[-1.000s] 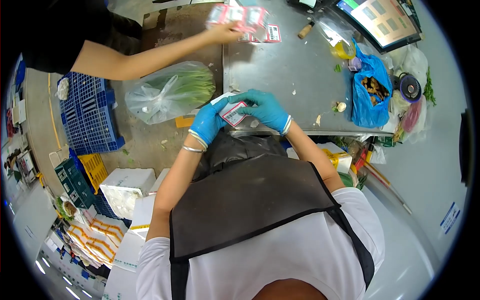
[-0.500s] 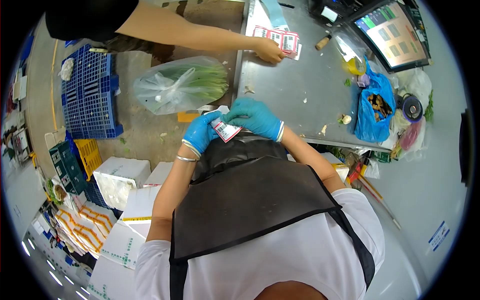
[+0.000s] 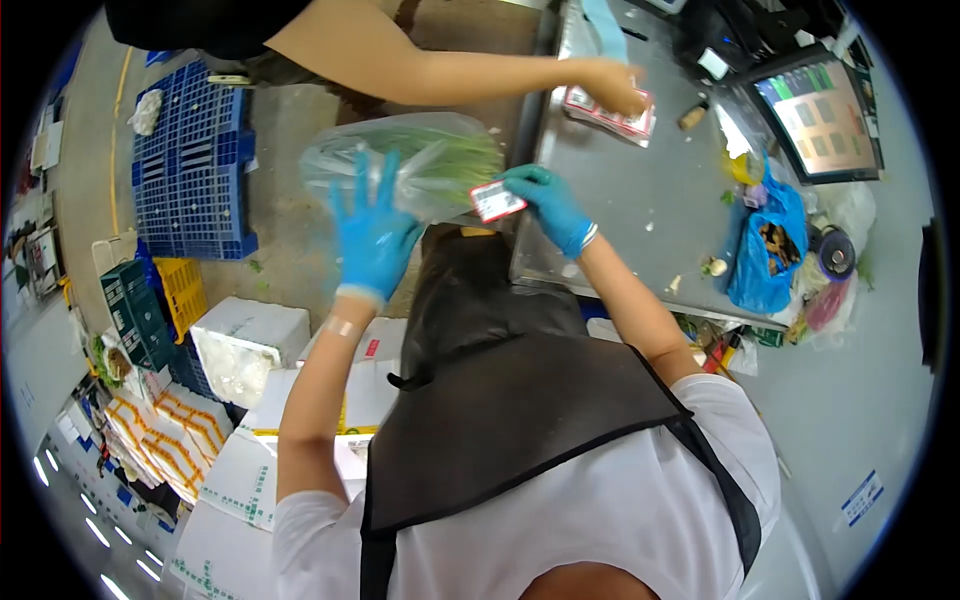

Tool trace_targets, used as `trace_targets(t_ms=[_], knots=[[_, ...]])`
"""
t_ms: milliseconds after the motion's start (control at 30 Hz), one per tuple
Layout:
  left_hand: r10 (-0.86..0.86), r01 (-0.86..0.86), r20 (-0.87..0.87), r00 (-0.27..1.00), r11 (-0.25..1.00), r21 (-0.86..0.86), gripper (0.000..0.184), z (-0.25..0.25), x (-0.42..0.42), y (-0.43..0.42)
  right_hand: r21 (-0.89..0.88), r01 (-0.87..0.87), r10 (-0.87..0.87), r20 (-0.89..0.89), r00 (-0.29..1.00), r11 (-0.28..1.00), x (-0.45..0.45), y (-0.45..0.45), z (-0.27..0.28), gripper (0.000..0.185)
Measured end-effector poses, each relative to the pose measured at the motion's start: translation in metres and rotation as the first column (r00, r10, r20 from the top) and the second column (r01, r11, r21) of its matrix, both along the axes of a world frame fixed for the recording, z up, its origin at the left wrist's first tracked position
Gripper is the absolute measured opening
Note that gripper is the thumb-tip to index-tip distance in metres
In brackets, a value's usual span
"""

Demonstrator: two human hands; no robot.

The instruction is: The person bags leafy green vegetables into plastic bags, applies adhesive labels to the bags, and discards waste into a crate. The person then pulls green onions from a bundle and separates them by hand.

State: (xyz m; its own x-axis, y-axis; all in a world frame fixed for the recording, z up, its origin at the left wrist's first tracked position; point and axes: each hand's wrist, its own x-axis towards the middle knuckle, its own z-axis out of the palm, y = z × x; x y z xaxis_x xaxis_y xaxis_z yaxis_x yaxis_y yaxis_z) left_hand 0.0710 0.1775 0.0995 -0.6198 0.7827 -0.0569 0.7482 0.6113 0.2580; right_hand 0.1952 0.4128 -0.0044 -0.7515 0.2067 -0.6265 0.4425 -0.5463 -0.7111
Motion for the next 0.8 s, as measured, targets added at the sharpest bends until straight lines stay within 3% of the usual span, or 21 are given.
trace_targets(t_ms=[67,133,200,267,333,400,500,600,700,800], knots=[[-0.062,0.050,-0.077,0.995,0.987,-0.153,0.008,-0.060,-0.030,0.008,0.069,-0.016,0.013,0.042,0.999,0.997,-0.025,-0.001,-0.026,0.020],[-0.035,0.113,0.159,0.987,0.850,-0.515,0.008,-0.128,-0.051,-0.003,0.083,0.090,-0.087,-0.036,0.996,0.993,-0.059,-0.007,-0.048,0.021],[-0.151,0.200,0.185,0.971,0.936,-0.289,0.010,-0.161,-0.045,-0.035,0.175,0.178,-0.183,0.015,0.983,0.968,-0.098,-0.013,-0.064,0.018],[-0.188,0.263,0.245,0.951,0.909,-0.322,0.010,-0.152,-0.030,-0.045,0.288,0.264,-0.248,-0.091,0.965,0.921,-0.135,-0.027,-0.106,0.016],[-0.203,0.259,0.220,0.954,0.928,-0.269,0.012,-0.147,-0.018,-0.059,0.401,0.215,-0.205,-0.069,0.976,0.891,-0.159,-0.047,-0.162,0.014],[-0.141,0.205,0.270,0.952,0.953,-0.225,0.012,-0.148,-0.012,-0.066,0.752,-0.119,0.007,0.150,0.989,0.649,-0.167,-0.068,-0.203,0.018],[-0.074,0.136,0.335,0.939,0.977,-0.166,0.011,-0.155,-0.009,-0.070,0.795,-0.445,0.195,0.400,0.896,0.413,-0.155,-0.074,-0.211,0.035],[-0.052,0.114,0.362,0.931,0.982,-0.152,0.011,-0.160,-0.010,-0.076,0.934,-0.101,-0.128,0.153,0.980,0.342,-0.142,-0.073,-0.202,0.046],[-0.067,0.139,0.360,0.931,0.974,-0.179,0.011,-0.162,-0.012,-0.076,0.953,-0.117,0.074,0.100,0.992,0.280,-0.135,-0.071,-0.183,0.063],[-0.089,0.165,0.351,0.932,0.967,-0.193,0.011,-0.167,-0.012,-0.077,0.939,-0.344,0.516,0.292,0.806,0.006,-0.136,-0.101,-0.191,0.067]])
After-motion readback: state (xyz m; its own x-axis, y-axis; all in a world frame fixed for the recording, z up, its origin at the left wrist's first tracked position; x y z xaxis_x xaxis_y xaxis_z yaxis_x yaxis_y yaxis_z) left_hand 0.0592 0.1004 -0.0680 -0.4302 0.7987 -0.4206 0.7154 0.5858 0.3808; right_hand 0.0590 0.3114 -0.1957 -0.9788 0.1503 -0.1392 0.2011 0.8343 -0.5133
